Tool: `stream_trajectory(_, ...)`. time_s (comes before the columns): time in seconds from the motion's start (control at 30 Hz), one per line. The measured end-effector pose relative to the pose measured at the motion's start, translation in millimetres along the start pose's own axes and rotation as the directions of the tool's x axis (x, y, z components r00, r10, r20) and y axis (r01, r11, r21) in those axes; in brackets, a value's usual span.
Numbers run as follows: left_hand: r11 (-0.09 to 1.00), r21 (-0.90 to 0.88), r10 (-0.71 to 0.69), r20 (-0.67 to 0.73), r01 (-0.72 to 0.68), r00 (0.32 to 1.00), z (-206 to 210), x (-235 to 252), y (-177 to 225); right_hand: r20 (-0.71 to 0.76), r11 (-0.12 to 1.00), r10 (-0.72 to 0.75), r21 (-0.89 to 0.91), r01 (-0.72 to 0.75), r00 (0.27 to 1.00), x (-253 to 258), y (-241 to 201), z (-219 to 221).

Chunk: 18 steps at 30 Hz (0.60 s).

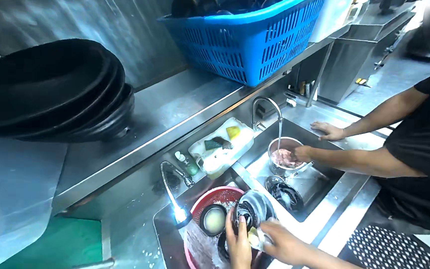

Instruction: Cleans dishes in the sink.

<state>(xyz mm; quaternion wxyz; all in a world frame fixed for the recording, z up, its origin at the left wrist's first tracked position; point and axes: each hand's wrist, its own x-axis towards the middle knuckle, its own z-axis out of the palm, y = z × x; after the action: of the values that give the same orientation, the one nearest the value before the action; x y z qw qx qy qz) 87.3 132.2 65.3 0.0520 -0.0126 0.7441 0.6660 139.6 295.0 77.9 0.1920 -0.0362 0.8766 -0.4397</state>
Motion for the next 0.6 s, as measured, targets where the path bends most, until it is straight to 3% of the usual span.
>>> stream_trajectory(0.07, 0.998, -0.054, -0.032, -0.072, 0.028, 0.997, 8, 2, -6, -0.13, 0.996, 0.006, -0.086, -0.017, 0.991, -7, 19, -6)
stream_trajectory(0.1, 0.994, -0.095, -0.069, -0.091, 0.06, 0.993, 12, 3, -7, -0.239, 0.998, 0.054, -0.03, -0.063, 0.969, -8, 31, -8)
stream_trajectory(0.17, 0.972, -0.174, -0.175, -0.102, 0.156, 0.979, 24, 7, -9, -0.397, 0.925, 0.314, 0.334, -0.182, 0.862, -6, 46, -14)
stream_trajectory(0.2, 0.954, -0.218, -0.229, -0.08, 0.207, 0.97, 31, 8, -7, -0.423, 0.805, 0.471, 0.564, -0.182, 0.774, -1, 49, -17)
stream_trajectory(0.27, 0.906, -0.29, -0.321, 0.0, 0.308, 0.947, 46, 8, 1, -0.365, 0.559, 0.636, 0.825, -0.081, 0.68, 7, 52, -27)
stream_trajectory(0.37, 0.838, -0.361, -0.356, 0.207, 0.41, 0.911, 59, 8, -4, -0.204, 0.34, 0.635, 0.94, -0.033, 0.745, 7, 63, -41)
stream_trajectory(0.43, 0.809, -0.39, -0.316, 0.342, 0.44, 0.885, 60, 19, -17, -0.098, 0.241, 0.67, 0.966, -0.09, 0.736, 11, 75, -46)
stream_trajectory(0.53, 0.758, -0.357, -0.358, 0.471, 0.546, 0.806, 50, 41, -50, -0.022, 0.129, 0.814, 0.981, -0.144, 0.581, 24, 104, -57)
stream_trajectory(0.6, 0.836, -0.117, -0.473, 0.345, 0.537, 0.811, 31, 50, -92, -0.04, 0.107, 0.881, 0.987, -0.117, 0.472, 36, 123, -65)
